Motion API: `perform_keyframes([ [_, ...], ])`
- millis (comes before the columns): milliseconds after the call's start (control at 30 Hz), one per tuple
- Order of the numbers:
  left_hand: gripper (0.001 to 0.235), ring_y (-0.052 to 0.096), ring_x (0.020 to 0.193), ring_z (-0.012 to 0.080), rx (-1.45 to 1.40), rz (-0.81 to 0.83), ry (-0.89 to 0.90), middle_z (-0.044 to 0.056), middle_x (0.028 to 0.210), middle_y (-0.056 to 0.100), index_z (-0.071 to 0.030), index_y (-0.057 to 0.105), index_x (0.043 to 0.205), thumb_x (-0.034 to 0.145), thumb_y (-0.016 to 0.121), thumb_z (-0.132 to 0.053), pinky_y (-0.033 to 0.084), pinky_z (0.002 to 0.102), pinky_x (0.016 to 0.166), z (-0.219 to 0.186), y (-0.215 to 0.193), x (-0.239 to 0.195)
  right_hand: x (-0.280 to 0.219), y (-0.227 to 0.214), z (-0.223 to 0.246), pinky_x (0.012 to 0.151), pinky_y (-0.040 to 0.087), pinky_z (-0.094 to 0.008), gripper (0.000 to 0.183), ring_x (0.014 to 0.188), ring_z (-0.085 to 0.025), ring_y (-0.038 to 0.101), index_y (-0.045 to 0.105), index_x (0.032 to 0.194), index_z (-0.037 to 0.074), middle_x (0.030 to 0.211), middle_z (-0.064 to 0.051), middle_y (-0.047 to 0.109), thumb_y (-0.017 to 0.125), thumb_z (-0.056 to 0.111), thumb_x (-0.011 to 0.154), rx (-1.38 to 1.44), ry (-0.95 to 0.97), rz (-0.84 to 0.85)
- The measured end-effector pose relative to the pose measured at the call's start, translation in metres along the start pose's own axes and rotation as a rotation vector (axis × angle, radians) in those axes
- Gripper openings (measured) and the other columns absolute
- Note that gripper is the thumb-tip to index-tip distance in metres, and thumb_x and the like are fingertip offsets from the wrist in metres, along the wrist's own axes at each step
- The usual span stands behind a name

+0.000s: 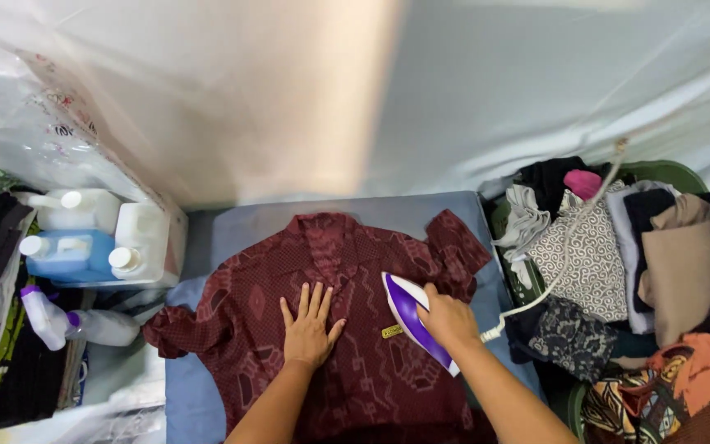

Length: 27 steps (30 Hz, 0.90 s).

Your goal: Ironing and folding a maroon patterned shirt on an ironing board.

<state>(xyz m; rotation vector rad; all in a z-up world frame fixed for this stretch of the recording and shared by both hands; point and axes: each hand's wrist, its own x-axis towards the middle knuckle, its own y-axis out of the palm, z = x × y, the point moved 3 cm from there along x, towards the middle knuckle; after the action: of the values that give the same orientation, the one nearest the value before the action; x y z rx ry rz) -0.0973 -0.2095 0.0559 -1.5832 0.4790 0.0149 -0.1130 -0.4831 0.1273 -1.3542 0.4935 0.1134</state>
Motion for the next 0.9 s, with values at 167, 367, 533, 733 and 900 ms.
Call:
perform_keyframes([
  [167, 0.077, 0.002, 0.157, 0.0242, 0.014, 0.001, -0.02, -0.001, 0.17, 0.01, -0.027, 0.012, 0.163, 0.099, 0.032, -0.065, -0.001, 0.065, 0.121, -0.003, -0.001, 0.003, 0.06, -0.025, 0.034, 0.083, 0.057, -0.053, 0.036, 0.091, -0.041, 0.073, 0.055, 0.115, 0.009, 0.096, -0.019, 0.074, 0.064, 0.038, 0.095, -0.031, -0.122, -0.078],
  [367, 0.076, 0.002, 0.157, 0.0236, 0.036, 0.029, -0.036, -0.001, 0.17, 0.01, -0.027, 0.012, 0.163, 0.1, 0.032, -0.064, -0.002, 0.065, 0.122, -0.008, -0.009, 0.0, 0.109, -0.031, 0.042, 0.081, 0.058, -0.053, 0.035, 0.09, -0.041, 0.073, 0.058, 0.114, 0.007, 0.095, -0.02, 0.074, 0.065, 0.036, 0.095, -0.009, -0.128, -0.153],
  [533, 0.074, 0.005, 0.155, 0.024, -0.014, -0.268, 0.014, 0.0, 0.166, 0.014, -0.026, 0.015, 0.16, 0.097, 0.03, -0.061, 0.0, 0.065, 0.121, 0.002, 0.034, 0.011, 0.088, -0.047, 0.043, 0.083, 0.057, -0.052, 0.035, 0.091, -0.041, 0.073, 0.058, 0.116, 0.008, 0.097, -0.02, 0.075, 0.065, 0.035, 0.094, 0.006, -0.163, -0.092],
  [733, 0.074, 0.004, 0.154, 0.0224, 0.008, -0.218, -0.008, -0.001, 0.166, 0.015, -0.026, 0.014, 0.16, 0.097, 0.029, -0.061, 0.0, 0.062, 0.122, -0.004, 0.004, 0.005, 0.119, -0.054, 0.064, 0.085, 0.059, -0.05, 0.038, 0.093, -0.038, 0.075, 0.059, 0.12, 0.008, 0.1, -0.019, 0.076, 0.064, 0.036, 0.095, -0.039, -0.155, -0.033],
  [900, 0.076, 0.002, 0.156, 0.0211, 0.067, 0.024, -0.068, -0.002, 0.17, 0.011, -0.027, 0.01, 0.163, 0.099, 0.029, -0.062, -0.002, 0.061, 0.124, -0.002, 0.002, 0.006, 0.146, -0.06, 0.081, 0.091, 0.056, -0.052, 0.044, 0.104, -0.042, 0.07, 0.058, 0.122, 0.006, 0.108, -0.021, 0.073, 0.065, 0.041, 0.095, 0.035, -0.1, -0.078],
])
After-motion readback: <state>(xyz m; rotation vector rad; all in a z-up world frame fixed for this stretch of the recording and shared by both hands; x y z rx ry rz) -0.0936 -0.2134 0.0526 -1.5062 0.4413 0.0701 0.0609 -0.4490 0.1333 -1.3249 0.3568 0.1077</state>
